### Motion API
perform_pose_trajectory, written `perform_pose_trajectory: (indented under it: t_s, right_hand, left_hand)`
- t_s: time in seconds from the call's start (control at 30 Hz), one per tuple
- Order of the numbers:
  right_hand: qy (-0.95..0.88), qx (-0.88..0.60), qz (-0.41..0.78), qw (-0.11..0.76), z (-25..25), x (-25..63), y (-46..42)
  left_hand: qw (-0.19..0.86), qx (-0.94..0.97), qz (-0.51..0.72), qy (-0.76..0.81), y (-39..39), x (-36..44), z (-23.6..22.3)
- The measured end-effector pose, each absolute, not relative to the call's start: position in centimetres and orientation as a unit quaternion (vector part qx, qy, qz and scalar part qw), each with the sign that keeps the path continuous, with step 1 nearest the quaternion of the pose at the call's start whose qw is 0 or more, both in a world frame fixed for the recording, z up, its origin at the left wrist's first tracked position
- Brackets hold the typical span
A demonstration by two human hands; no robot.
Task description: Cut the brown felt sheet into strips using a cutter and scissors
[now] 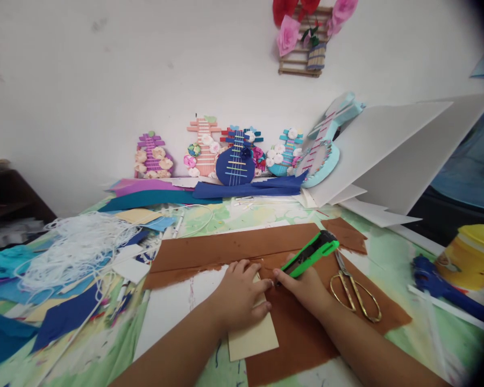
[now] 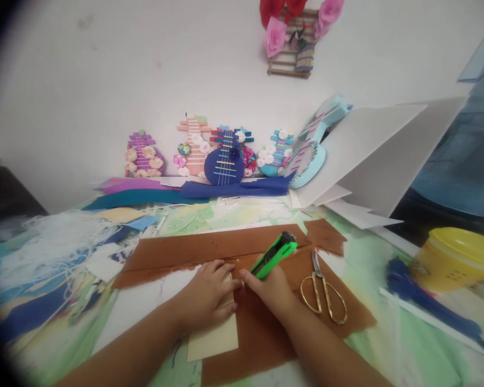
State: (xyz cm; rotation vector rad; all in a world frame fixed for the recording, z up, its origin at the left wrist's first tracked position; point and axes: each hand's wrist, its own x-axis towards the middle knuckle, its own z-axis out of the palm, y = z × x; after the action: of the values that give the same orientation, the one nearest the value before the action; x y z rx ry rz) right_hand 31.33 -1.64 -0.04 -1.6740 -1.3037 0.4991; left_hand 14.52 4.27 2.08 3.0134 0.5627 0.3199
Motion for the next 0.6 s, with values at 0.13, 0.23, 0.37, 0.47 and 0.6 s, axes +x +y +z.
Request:
perform_pose_trajectory:
  t_s: [0.13,0.23,0.37,0.47,0.6]
  right_hand:
    - [-0.538,-0.696,0.189,0.437,0.11,31.01,-1.65]
    - [-0.536,-0.711,0.169,0.423,0.13,30.74,-1.66]
    - [-0.553,-0.706,0.170,0.409,0.00,30.65,-1.68]
    - [-0.559,-0.702,0.174,0.405,-0.14,30.79,-1.69]
    - [-0.543,-0.701,0.184,0.424,-0.18,31.04,-1.70]
  left_hand:
    - [0.027,0.978,0.103,0.182,4.26,14.53,2.11]
    - [0.023,0.978,0.101,0.181,4.34,14.59,2.05]
    - [0.016,0.979,0.096,0.181,4.44,14.62,2.00]
    - [0.015,0.979,0.096,0.179,4.39,14.59,2.06]
    - [0.019,0.979,0.097,0.179,4.27,14.56,2.20]
